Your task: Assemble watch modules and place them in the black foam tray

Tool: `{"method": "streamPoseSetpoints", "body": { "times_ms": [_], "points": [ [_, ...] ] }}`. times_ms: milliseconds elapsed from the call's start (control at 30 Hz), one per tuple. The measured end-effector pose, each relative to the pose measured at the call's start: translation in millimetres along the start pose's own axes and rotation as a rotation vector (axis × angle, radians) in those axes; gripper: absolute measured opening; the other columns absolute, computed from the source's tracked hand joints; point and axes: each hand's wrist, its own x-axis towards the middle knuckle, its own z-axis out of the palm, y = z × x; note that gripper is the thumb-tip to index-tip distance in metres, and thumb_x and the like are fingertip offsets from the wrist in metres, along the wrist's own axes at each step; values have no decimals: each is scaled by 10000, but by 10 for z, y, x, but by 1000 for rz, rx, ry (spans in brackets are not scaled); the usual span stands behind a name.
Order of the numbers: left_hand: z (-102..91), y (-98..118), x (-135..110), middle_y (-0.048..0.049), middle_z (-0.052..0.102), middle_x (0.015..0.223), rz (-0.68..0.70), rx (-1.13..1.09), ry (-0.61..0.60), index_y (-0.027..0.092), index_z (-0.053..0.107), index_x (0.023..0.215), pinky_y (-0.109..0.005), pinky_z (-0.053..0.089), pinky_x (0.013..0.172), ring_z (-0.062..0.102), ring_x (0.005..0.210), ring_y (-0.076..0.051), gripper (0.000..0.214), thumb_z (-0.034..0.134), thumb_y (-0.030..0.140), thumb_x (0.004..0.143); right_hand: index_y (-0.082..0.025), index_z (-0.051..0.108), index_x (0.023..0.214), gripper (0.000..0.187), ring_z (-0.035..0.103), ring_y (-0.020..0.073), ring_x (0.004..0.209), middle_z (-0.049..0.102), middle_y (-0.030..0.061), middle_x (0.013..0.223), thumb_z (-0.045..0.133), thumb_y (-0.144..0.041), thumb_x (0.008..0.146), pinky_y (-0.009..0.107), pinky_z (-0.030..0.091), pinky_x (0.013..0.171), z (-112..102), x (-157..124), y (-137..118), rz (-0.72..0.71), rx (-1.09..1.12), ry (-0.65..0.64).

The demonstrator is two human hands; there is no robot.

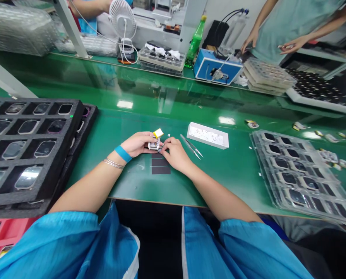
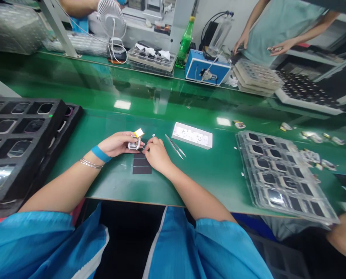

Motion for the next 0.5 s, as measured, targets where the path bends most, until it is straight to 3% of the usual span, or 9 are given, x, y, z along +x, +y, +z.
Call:
{"method": "streamPoseSetpoints", "body": {
  "times_ms": [167, 300, 400, 500],
  "points": [
    [8, 1, -2, -117, 730, 842, -7, -10, 12, 106, 626, 784, -339, 585, 714, 689, 728, -172, 55, 662, 81, 750, -167, 617, 789, 112, 503, 229, 1041, 569, 99, 1077, 586, -103, 876, 406, 438, 950, -8, -66, 2, -110, 9, -56],
    [-13, -6, 14, -120, 730, 855, -2, -21, 7, 100, 638, 802, -324, 581, 700, 687, 747, -175, 66, 667, 84, 745, -189, 578, 823, 95, 508, 231, 1043, 581, 85, 1082, 554, -152, 907, 422, 427, 915, -144, -146, -17, -222, 6, -66],
    [-17, -4, 15, -114, 729, 850, 8, -15, 18, 102, 646, 826, -336, 584, 685, 679, 719, -170, 90, 669, 93, 740, -198, 571, 847, 70, 542, 228, 1027, 614, 74, 1054, 557, -181, 914, 434, 414, 920, -280, -172, -40, -294, 22, 21],
    [34, -11, -1, -108, 728, 826, 37, 8, 60, 105, 639, 820, -317, 578, 657, 671, 684, -161, 100, 674, 98, 726, -211, 588, 834, 72, 594, 211, 967, 657, 57, 982, 585, -217, 906, 410, 437, 904, -366, -170, -43, -339, 126, 197]
  ]
}}
